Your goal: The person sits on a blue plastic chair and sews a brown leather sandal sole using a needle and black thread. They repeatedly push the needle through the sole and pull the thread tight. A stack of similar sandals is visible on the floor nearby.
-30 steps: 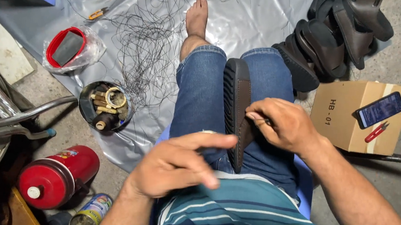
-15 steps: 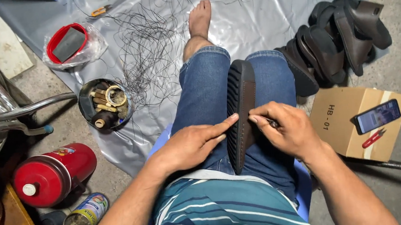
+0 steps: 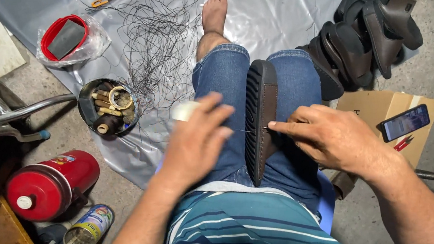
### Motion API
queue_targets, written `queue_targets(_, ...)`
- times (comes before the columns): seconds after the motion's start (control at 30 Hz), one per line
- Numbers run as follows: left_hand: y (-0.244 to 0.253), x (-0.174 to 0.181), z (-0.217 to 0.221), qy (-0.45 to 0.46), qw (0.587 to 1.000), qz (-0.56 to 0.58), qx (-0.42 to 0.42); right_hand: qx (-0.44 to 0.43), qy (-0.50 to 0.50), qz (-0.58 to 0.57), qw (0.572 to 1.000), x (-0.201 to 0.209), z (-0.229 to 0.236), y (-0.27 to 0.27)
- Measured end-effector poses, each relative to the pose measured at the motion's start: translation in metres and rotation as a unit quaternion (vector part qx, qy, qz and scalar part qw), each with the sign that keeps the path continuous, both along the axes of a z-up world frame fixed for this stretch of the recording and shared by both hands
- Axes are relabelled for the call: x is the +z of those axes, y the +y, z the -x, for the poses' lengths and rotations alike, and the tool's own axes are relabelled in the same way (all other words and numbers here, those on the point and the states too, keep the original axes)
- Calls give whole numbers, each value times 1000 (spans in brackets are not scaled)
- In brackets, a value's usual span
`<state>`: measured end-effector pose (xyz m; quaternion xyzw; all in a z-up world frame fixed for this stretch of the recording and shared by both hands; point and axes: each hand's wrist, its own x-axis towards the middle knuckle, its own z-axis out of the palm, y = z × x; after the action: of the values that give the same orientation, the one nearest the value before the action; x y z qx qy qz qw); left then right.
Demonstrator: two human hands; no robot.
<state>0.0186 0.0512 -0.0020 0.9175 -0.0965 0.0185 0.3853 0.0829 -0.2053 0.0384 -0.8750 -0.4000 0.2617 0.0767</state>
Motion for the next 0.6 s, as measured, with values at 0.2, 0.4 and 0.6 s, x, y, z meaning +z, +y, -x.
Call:
queue_targets(0.2,-29,-6,2,98,977,131,-139,-7,-9,10,1000,1,-2,4)
queue_targets(0.4,-31,-8,2,135,973,144,-121,-18,-6,-15,1000,-3,0,1)
queue_targets(0.6,-31,-9,2,125,974,146,-116,-37,-14,1,999,-5,5,2)
